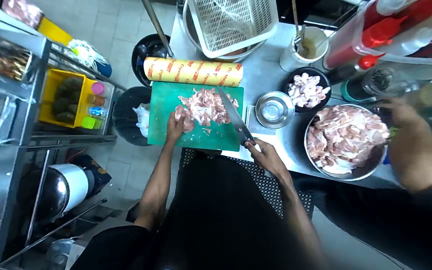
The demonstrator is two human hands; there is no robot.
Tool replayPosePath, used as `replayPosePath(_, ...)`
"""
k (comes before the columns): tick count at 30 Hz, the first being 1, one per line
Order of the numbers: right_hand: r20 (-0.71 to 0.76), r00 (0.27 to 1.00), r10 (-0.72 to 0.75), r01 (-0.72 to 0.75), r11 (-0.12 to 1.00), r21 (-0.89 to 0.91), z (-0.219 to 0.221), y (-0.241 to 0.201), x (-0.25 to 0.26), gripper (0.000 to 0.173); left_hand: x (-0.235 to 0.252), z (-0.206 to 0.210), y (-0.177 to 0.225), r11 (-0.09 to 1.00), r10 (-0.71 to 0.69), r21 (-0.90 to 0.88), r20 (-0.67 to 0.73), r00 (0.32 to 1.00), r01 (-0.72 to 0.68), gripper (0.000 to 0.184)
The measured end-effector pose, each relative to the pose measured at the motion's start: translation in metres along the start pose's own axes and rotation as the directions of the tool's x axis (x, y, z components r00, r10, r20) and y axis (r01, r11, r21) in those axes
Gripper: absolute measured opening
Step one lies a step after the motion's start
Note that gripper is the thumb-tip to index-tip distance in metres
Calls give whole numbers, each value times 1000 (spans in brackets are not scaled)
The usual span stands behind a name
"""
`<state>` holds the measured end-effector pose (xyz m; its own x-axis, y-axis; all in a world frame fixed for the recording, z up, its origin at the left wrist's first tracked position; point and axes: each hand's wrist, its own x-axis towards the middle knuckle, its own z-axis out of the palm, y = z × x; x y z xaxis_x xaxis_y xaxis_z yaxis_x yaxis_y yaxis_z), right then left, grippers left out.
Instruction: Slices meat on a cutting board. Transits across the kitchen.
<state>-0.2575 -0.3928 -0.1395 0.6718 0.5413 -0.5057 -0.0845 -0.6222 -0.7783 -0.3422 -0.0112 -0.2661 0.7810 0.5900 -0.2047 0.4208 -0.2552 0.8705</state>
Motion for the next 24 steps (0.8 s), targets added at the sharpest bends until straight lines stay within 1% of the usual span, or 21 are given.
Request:
replayPosePath(1, 0, 1000, -13, 13, 1000, 25, 2, -5, 1, 39, -4, 1, 6, 987, -1, -163, -18, 1000, -2, 43)
replayPosePath(3, 5, 999, -33, 33, 997, 69, 9, -12, 3, 36, -10, 2, 15, 899, -16, -438, -50, 999, -8, 36)
replayPosePath(5, 14, 999, -44, 42, 994, 99, 17, -14, 3, 36, -17, -3, 19, 809, -34, -588, -64, 997, -10, 35)
replayPosePath(6, 22, 999, -46, 43, 993, 108, 21, -13, 3, 36, -20, -7, 17, 784, -51, -620, -60, 997, 3, 38)
replayPosePath(7, 31, 998, -46, 42, 993, 109, 24, -12, 3, 36, -24, -12, 11, 787, -73, -617, -51, 996, 26, 43)
replayPosePath(8, 40, 998, -45, 41, 994, 100, 27, -11, 2, 36, -27, -18, 1, 820, -106, -570, -49, 993, 59, 48)
replayPosePath(9, 47, 998, -43, 39, 995, 90, 29, -8, 2, 37, -33, -23, -10, 874, -149, -474, -56, 987, 105, 52)
replayPosePath(10, 54, 998, -37, 33, 997, 77, 31, -4, 0, 38, -41, -27, -20, 927, -197, -336, -66, 978, 164, 54)
replayPosePath(11, 60, 998, -27, 23, 998, 58, 32, 0, -2, 39, -53, -31, -24, 958, -238, -185, -90, 967, 219, 56)
replayPosePath(12, 68, 998, -15, 13, 999, 30, 32, 2, -4, 40, -61, -32, -26, 972, -232, -54, -136, 963, 227, 58)
replayPosePath(14, 78, 997, 4, -2, 999, -33, 31, 4, -5, 43, -66, -35, -26, 967, -102, 208, -216, 971, 147, 61)
replayPosePath(15, 77, 997, 13, -8, 998, -55, 31, 5, -6, 44, -70, -35, -25, 948, -32, 303, -226, 974, 101, 57)
replayPosePath(16, 73, 997, 18, -13, 997, -79, 31, 5, -7, 45, -75, -36, -24, 926, 43, 376, -210, 977, 40, 48)
replayPosePath(17, 66, 998, 21, -14, 995, -101, 30, 4, -6, 46, -80, -36, -22, 904, 102, 428, -169, 980, -20, 39)
replayPosePath(19, 58, 998, 31, -23, 992, -125, 29, 4, -6, 47, -87, -33, -18, 888, 146, 448, -69, 987, -100, 26)
replayPosePath(21, 65, 997, 35, -26, 991, -133, 29, 2, -5, 47, -88, -31, -19, 886, 146, 448, -18, 989, -122, 27)
replayPosePath(24, 58, 998, 24, -16, 991, -132, 32, 0, -3, 45, -86, -28, -22, 865, 145, 488, -18, 989, -118, 31)
